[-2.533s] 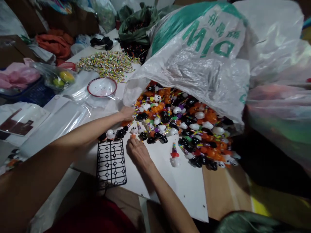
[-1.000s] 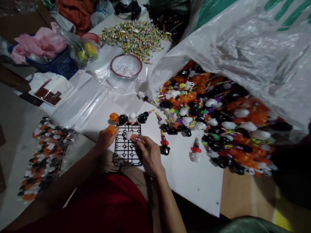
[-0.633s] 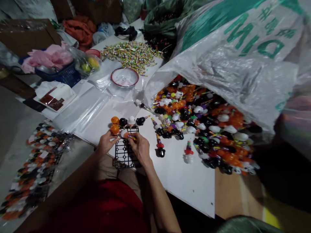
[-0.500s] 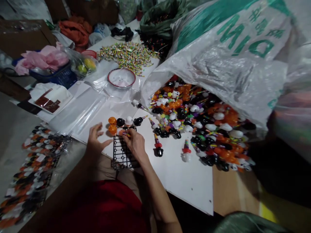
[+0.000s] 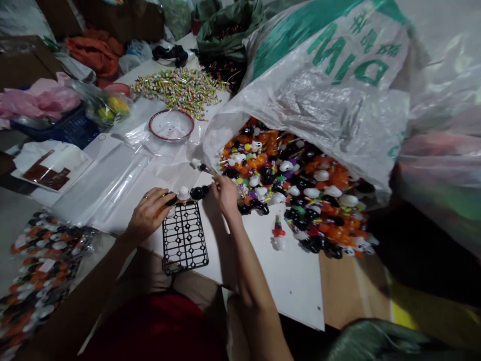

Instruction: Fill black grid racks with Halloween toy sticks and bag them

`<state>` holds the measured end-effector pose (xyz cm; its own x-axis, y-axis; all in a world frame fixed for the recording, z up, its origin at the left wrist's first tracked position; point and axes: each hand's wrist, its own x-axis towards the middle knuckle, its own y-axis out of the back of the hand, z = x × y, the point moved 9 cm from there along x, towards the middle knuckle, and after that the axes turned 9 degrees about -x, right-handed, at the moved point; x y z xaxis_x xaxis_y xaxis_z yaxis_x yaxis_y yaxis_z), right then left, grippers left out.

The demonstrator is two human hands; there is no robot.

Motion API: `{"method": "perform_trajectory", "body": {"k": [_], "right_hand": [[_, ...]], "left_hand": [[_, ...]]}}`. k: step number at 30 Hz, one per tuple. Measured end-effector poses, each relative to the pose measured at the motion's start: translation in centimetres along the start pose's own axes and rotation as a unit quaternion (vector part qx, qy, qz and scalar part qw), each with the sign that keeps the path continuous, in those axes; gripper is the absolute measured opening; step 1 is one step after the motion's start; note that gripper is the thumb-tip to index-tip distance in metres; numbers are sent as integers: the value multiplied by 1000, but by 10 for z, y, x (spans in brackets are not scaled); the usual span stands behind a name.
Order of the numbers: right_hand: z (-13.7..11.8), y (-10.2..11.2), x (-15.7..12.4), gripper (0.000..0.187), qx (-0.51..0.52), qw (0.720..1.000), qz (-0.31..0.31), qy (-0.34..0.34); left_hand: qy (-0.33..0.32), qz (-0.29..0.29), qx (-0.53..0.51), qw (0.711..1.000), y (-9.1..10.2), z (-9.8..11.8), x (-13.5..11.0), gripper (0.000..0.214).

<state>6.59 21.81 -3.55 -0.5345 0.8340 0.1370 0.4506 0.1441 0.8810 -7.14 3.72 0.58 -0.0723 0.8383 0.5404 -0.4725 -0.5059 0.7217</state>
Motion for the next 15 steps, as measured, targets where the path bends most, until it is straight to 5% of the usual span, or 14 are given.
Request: {"method": "perform_trajectory", "body": {"k": [3,6,8,11,15], "right_hand": [[-10,-28,67,33,-146,987,-73,-6],[-7,-30,85,26,-138,985,-85,-56],[3,-16,59,22,-45,994,-45,-90],[6,-2,-15,30,175,980,29,-92],[-29,-53,-95,25,345,937,-36,-50]], "left_hand": [[8,-4,18,1000,0,2,5,33],[17,-18,35,999,-2,3,8,34],[23,-31,46,998,-4,4,8,36],[26,-44,50,997,-6,6,8,40],[26,-49,55,997,-8,7,9,42]]}}
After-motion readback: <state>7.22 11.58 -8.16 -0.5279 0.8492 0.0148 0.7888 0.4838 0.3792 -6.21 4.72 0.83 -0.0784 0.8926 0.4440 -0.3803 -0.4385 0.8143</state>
